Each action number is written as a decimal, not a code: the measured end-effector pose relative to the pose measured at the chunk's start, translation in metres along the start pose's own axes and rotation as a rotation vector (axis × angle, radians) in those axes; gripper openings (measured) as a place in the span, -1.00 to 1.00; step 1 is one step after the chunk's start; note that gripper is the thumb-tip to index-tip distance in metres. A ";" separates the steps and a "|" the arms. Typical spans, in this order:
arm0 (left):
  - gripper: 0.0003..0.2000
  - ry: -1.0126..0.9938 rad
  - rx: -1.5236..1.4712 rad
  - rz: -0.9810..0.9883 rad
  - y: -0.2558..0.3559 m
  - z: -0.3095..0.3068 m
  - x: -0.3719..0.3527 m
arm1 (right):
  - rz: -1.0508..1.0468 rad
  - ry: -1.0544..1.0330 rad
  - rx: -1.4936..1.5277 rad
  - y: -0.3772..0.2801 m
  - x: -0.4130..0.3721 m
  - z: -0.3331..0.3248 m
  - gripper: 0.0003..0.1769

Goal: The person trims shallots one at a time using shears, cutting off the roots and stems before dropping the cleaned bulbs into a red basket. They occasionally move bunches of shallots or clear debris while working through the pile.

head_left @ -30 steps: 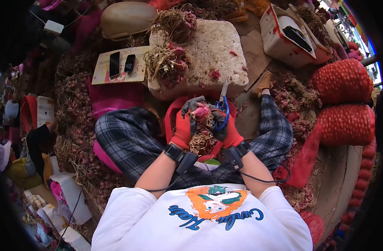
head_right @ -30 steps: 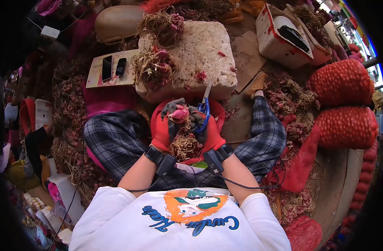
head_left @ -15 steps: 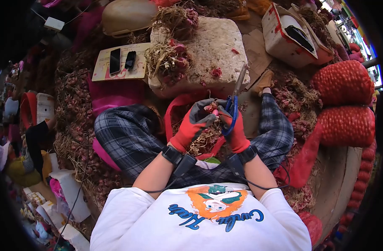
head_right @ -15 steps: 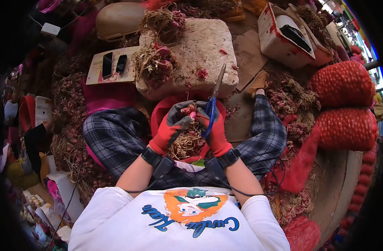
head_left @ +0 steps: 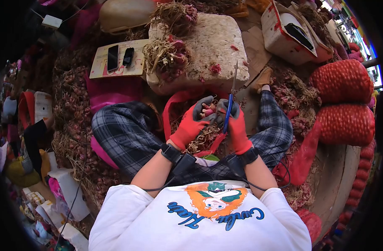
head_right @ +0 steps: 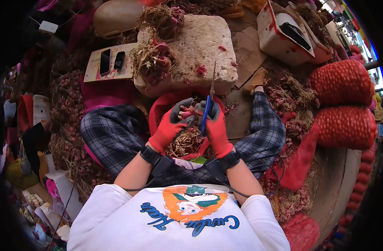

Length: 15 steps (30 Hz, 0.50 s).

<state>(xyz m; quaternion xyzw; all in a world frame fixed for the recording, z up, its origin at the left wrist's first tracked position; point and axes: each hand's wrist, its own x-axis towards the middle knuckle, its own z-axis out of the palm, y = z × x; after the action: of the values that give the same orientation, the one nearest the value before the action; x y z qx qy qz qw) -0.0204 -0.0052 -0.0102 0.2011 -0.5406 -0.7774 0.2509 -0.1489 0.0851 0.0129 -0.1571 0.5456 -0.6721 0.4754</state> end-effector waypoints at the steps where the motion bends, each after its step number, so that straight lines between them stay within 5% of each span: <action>1: -0.43 0.018 -0.021 -0.012 -0.001 0.003 0.000 | -0.005 -0.007 -0.062 -0.009 0.002 0.005 -0.77; 4: -0.52 -0.046 0.517 0.228 0.009 0.003 -0.002 | 0.026 -0.120 -0.125 -0.006 0.009 -0.002 -0.79; 9: -0.54 0.048 0.283 0.155 0.009 0.007 -0.002 | 0.019 -0.115 0.145 -0.005 0.005 0.001 -0.74; 11: -0.50 0.056 0.104 0.143 0.005 0.005 -0.001 | -0.449 -0.149 -0.504 0.033 0.012 -0.027 -0.70; 12: -0.49 0.048 -0.037 0.108 -0.001 0.003 0.000 | -0.548 -0.142 -0.545 0.039 0.015 -0.030 -0.70; 15: -0.44 0.017 -0.187 0.039 0.007 0.006 0.002 | -0.212 -0.129 0.016 0.054 0.020 -0.038 -0.66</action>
<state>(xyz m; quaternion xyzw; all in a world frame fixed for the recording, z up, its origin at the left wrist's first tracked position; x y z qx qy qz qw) -0.0238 -0.0042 -0.0014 0.1728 -0.4674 -0.8176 0.2885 -0.1613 0.0936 -0.0539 -0.2531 0.4886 -0.7115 0.4371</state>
